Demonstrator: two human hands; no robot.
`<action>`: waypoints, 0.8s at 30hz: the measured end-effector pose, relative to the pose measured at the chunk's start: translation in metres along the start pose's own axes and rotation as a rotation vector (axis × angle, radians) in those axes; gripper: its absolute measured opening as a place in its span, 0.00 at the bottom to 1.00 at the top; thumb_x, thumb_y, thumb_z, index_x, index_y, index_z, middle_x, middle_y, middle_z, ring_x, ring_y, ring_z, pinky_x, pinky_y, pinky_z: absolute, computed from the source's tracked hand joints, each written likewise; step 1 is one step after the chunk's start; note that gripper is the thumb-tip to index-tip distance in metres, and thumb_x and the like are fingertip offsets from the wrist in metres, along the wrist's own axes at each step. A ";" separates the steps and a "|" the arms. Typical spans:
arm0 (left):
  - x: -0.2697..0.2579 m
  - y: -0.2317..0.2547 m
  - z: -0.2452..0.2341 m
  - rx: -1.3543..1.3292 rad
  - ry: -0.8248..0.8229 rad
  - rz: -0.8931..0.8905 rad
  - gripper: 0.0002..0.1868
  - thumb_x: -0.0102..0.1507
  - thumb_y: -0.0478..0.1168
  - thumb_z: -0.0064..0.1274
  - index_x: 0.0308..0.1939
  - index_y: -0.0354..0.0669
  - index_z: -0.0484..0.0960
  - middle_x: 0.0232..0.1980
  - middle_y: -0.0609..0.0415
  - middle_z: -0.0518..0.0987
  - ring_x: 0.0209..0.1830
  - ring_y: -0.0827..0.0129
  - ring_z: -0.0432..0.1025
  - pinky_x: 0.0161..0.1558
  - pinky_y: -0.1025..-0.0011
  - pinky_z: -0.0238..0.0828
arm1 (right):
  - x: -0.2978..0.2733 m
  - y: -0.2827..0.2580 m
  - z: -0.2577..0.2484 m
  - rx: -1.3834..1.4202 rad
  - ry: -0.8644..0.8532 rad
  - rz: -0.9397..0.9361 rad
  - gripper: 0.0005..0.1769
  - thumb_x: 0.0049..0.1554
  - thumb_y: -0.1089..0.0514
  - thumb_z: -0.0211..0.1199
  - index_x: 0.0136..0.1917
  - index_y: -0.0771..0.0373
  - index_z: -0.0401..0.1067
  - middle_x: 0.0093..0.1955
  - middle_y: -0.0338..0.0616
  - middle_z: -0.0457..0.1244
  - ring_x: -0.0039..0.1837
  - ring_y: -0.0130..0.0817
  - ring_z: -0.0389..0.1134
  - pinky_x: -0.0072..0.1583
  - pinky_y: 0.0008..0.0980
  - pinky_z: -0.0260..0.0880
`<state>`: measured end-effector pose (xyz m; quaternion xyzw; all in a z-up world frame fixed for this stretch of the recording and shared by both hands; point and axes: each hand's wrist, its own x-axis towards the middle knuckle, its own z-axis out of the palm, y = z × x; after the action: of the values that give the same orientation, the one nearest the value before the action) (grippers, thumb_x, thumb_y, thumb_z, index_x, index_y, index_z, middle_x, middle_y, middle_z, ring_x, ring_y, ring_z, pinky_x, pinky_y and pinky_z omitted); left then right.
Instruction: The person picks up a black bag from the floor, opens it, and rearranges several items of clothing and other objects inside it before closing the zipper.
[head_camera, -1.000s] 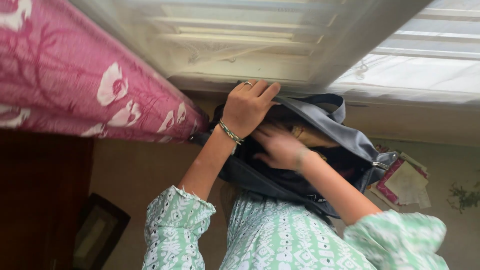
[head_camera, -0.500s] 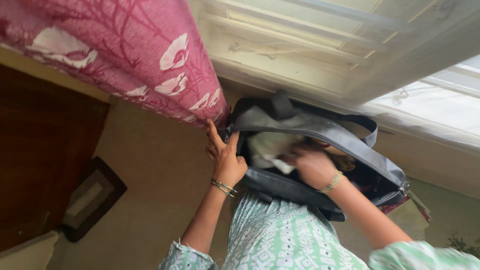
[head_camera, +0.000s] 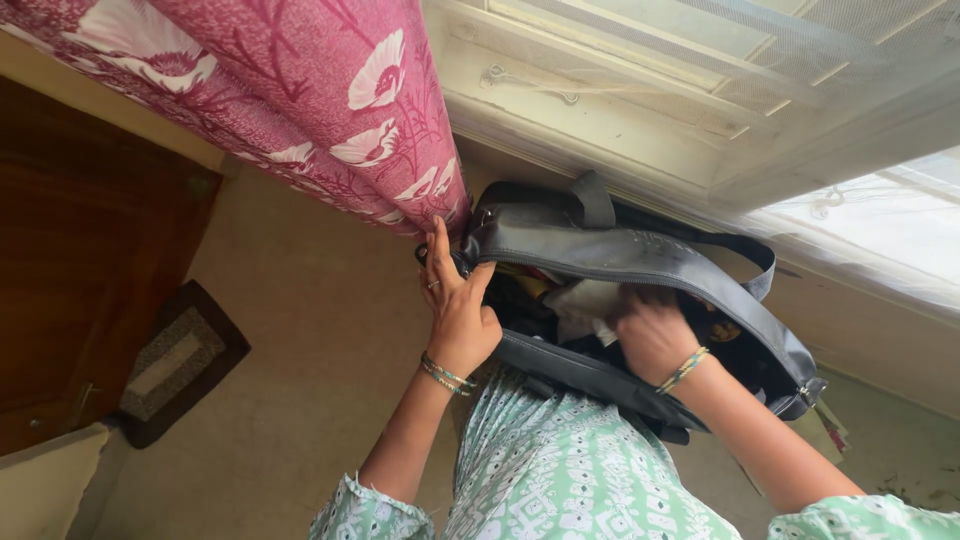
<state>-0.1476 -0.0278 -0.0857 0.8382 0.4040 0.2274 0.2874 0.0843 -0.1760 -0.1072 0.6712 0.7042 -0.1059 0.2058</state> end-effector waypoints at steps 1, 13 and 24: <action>0.000 0.003 -0.002 -0.007 0.001 0.002 0.36 0.47 0.24 0.49 0.60 0.42 0.81 0.82 0.30 0.35 0.82 0.31 0.34 0.75 0.36 0.33 | 0.000 -0.008 -0.007 -0.009 -0.063 -0.016 0.18 0.48 0.55 0.64 0.54 0.52 0.79 0.70 0.55 0.59 0.73 0.53 0.55 0.68 0.55 0.56; -0.022 0.021 -0.022 0.140 -0.211 -0.071 0.42 0.45 0.27 0.54 0.66 0.47 0.77 0.80 0.35 0.34 0.79 0.32 0.29 0.68 0.26 0.30 | 0.141 -0.070 0.081 0.312 0.298 -0.024 0.29 0.55 0.50 0.63 0.67 0.60 0.66 0.62 0.57 0.65 0.62 0.55 0.68 0.64 0.51 0.64; -0.019 0.009 -0.017 0.063 -0.253 -0.084 0.30 0.46 0.28 0.54 0.54 0.42 0.83 0.82 0.36 0.35 0.81 0.33 0.30 0.70 0.26 0.29 | 0.159 0.036 0.137 0.332 0.343 0.226 0.25 0.56 0.52 0.63 0.65 0.61 0.69 0.59 0.58 0.67 0.60 0.56 0.68 0.62 0.49 0.66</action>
<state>-0.1639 -0.0430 -0.0697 0.8511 0.4063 0.0948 0.3186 0.1375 -0.0885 -0.2936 0.7784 0.6223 -0.0809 -0.0188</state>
